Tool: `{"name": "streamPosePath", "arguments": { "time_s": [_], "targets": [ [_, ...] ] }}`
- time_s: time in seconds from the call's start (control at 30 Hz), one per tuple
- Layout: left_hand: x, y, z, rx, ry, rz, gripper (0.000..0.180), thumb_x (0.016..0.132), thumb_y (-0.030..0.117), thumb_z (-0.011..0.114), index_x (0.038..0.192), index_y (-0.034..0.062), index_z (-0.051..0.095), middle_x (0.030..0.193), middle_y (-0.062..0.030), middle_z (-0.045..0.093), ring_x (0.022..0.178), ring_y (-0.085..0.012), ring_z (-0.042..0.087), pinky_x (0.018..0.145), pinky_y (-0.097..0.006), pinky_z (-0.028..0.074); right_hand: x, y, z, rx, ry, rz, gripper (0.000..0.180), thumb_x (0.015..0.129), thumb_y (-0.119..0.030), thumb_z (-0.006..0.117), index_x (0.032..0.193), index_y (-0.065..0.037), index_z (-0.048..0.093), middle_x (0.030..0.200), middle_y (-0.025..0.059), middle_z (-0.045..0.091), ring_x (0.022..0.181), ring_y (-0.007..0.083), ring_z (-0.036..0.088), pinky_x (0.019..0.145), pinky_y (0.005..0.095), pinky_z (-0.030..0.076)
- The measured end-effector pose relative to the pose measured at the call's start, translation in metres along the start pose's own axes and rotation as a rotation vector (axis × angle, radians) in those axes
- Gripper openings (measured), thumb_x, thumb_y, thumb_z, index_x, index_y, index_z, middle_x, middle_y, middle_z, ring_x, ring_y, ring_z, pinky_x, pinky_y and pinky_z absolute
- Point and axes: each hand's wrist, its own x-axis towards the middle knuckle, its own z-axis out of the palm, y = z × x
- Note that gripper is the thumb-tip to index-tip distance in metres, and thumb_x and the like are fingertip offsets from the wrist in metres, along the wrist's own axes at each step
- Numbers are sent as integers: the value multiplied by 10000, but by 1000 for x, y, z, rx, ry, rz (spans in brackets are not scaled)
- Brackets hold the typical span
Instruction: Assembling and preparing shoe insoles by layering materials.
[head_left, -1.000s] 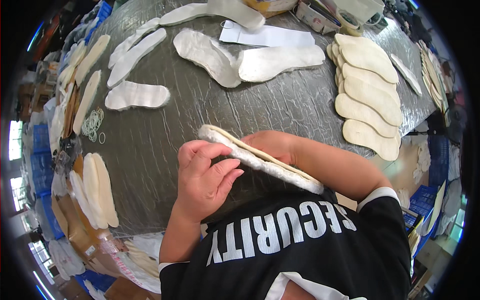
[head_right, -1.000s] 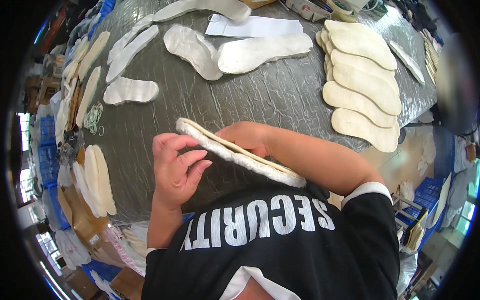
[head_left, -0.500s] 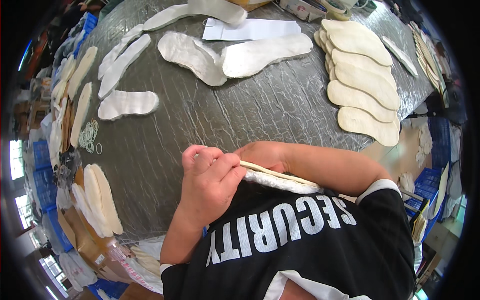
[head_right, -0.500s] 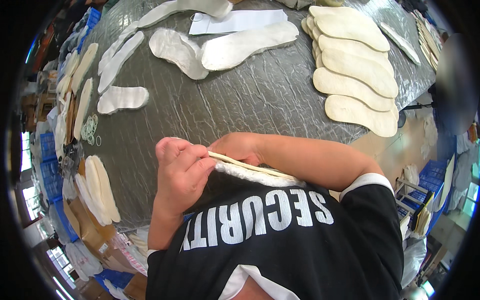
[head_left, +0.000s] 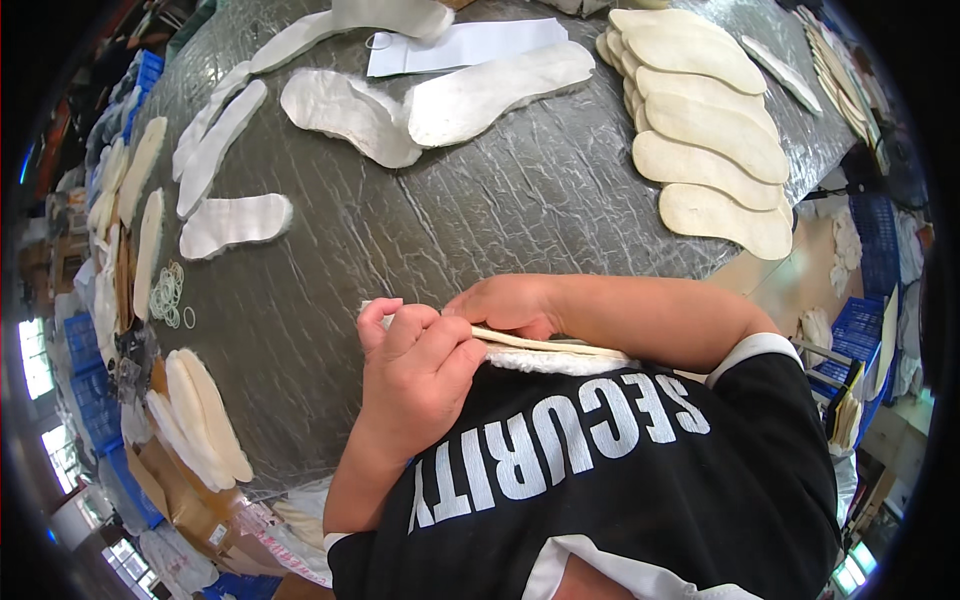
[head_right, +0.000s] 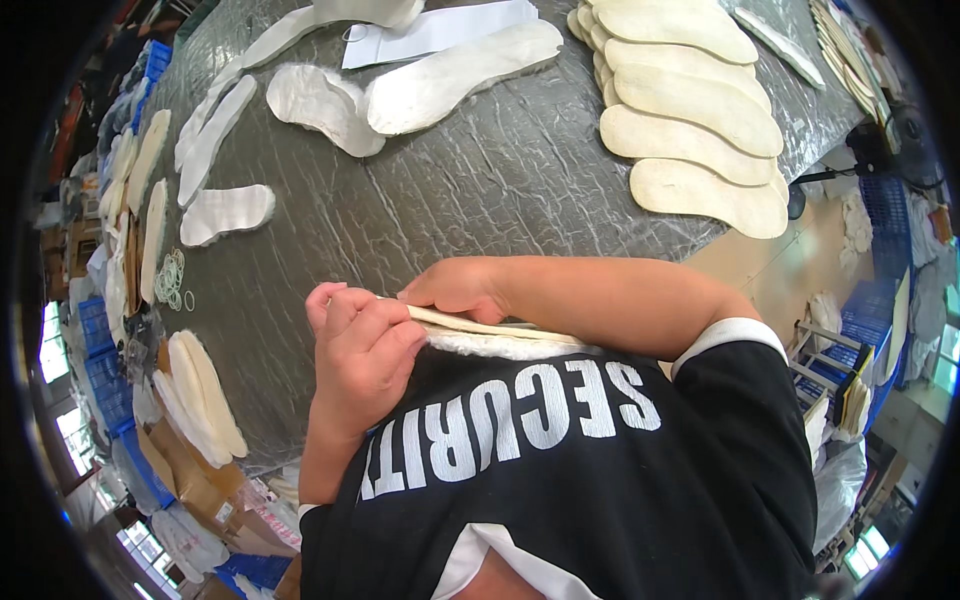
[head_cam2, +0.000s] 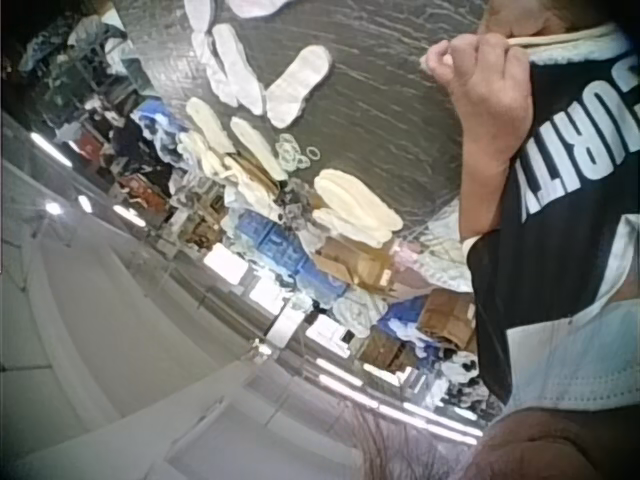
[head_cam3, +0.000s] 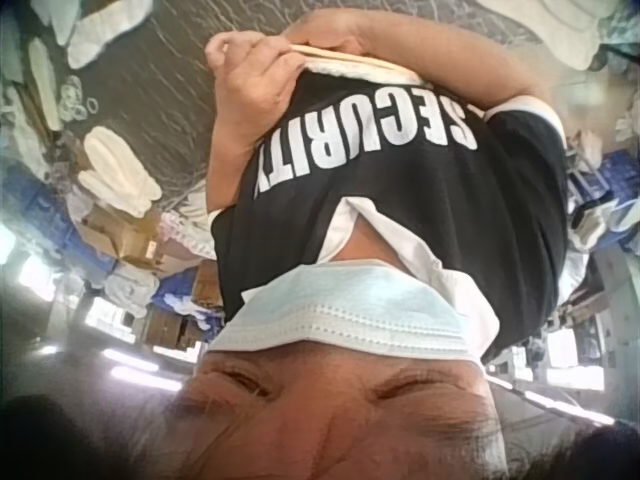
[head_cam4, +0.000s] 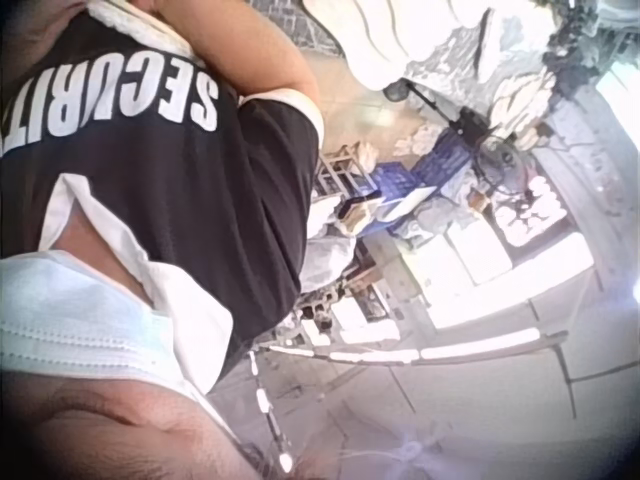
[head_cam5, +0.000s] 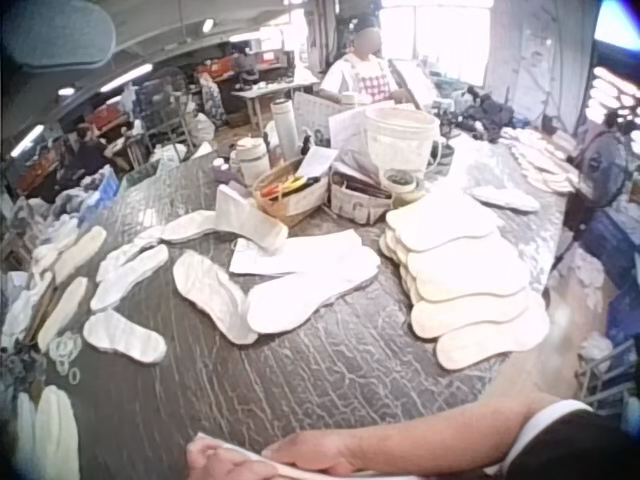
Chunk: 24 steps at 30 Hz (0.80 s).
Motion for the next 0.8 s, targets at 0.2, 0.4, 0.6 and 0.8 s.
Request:
{"name": "streamPosePath", "arguments": {
  "time_s": [0.2,0.4,0.6,0.8],
  "targets": [
    [4,5,11,-126,128,-54,127,731,55,665,795,98,564,900,8,599,866,-191,592,894,-464,374,7,11,-3,-35,-30,-52,180,938,-107,549,1070,-24,640,924,93,669,739,151,640,570,338,531],
    [2,5,12,-186,57,-55,128,813,55,649,847,89,530,915,-31,619,804,-232,606,871,-471,378,13,19,-13,-131,-48,-93,225,933,-159,586,1105,-25,638,892,77,672,731,136,634,543,317,514],
    [-11,-2,8,-141,69,-131,190,750,4,689,872,74,561,903,-46,618,803,-238,602,846,-461,389,-54,-35,2,-1041,36,-381,511,902,-402,641,1209,2,586,1027,164,675,952,253,650,816,375,496],
    [-21,-12,11,-149,103,-156,274,708,45,755,925,64,589,948,-64,605,854,-263,579,830,-430,397,-66,-22,14,-1126,56,-321,598,832,-287,703,1315,-1,494,1069,226,657,989,351,637,861,400,476]
  ]
}}
